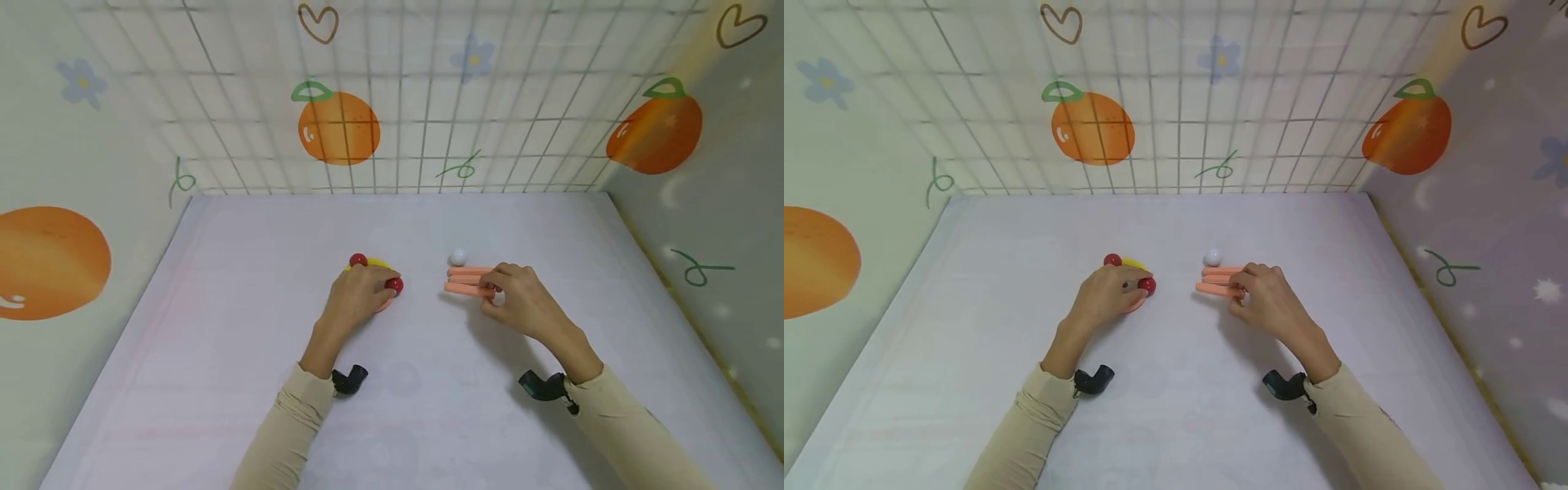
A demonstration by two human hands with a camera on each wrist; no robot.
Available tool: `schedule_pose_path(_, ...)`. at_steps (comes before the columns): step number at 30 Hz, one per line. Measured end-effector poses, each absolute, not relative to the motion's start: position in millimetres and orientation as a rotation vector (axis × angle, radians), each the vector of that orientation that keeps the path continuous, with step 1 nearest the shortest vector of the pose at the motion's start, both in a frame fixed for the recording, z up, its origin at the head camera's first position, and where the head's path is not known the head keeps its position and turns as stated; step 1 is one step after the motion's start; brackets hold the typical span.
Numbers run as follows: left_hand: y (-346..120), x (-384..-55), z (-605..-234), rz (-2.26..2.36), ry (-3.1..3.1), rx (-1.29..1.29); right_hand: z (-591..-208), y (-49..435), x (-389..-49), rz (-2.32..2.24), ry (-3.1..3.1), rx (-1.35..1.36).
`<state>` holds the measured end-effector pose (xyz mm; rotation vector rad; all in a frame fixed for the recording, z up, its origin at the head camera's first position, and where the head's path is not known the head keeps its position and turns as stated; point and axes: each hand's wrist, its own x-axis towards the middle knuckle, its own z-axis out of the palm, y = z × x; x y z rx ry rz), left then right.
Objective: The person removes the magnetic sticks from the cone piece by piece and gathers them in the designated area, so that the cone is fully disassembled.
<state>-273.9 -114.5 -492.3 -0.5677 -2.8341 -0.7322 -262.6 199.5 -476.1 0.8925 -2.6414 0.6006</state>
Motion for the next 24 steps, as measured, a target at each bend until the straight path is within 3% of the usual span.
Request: schedule_pose_path(24, -116, -273, -494, -0.834, -2.825, -0.547, -490, 211, -281, 0.478, -2.689, 0.892)
